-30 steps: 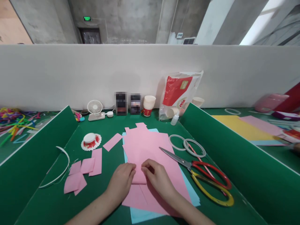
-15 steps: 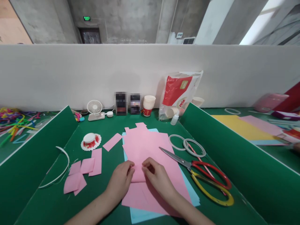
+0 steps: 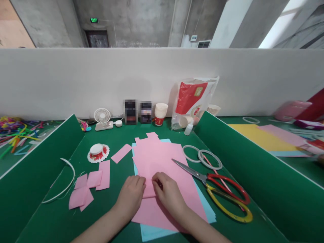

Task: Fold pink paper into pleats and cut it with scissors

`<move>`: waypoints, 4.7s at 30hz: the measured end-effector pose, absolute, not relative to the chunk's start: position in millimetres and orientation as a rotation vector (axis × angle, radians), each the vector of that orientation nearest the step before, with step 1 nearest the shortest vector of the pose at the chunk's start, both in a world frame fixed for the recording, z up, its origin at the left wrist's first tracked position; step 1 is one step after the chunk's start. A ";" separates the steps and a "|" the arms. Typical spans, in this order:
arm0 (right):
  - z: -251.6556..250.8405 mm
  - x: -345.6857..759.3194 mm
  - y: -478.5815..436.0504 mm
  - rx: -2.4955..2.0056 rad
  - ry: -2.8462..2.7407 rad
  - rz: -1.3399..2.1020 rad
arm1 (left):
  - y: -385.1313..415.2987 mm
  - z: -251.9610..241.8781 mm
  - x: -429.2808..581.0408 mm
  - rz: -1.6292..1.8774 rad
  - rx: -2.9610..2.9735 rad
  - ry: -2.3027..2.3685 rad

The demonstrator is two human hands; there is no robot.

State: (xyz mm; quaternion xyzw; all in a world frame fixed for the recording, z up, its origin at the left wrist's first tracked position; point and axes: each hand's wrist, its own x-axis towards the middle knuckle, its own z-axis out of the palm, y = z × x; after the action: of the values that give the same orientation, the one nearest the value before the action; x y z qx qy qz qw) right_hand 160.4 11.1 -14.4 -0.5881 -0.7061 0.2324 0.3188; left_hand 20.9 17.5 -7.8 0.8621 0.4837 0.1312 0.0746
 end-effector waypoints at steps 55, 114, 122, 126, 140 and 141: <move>-32.1 181.1 -9.5 -1.157 -2.485 -0.026 | 13.9 3.0 13.5 0.157 2.783 1.141; -14.4 205.6 1.6 -0.960 -2.872 0.224 | 10.6 19.2 -14.6 -0.035 2.780 0.800; -12.3 203.3 -1.8 -1.001 -2.870 0.231 | 9.5 19.0 -12.7 -0.028 2.866 0.768; -10.7 201.2 -5.7 -0.970 -2.888 0.156 | 9.9 16.1 -11.2 -0.019 2.885 0.768; -14.5 204.8 -1.0 -1.003 -2.848 0.212 | 7.4 20.0 -15.0 0.077 2.767 0.851; -13.3 203.9 -1.5 -0.991 -2.862 0.198 | 7.1 19.3 -14.7 0.075 2.771 0.844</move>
State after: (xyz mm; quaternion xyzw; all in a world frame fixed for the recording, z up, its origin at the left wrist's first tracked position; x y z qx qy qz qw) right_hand 203.9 -1.5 -13.3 -0.3261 -0.9416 0.0651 0.0529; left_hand -14.7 7.1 19.3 0.9492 0.2893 0.0255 0.1215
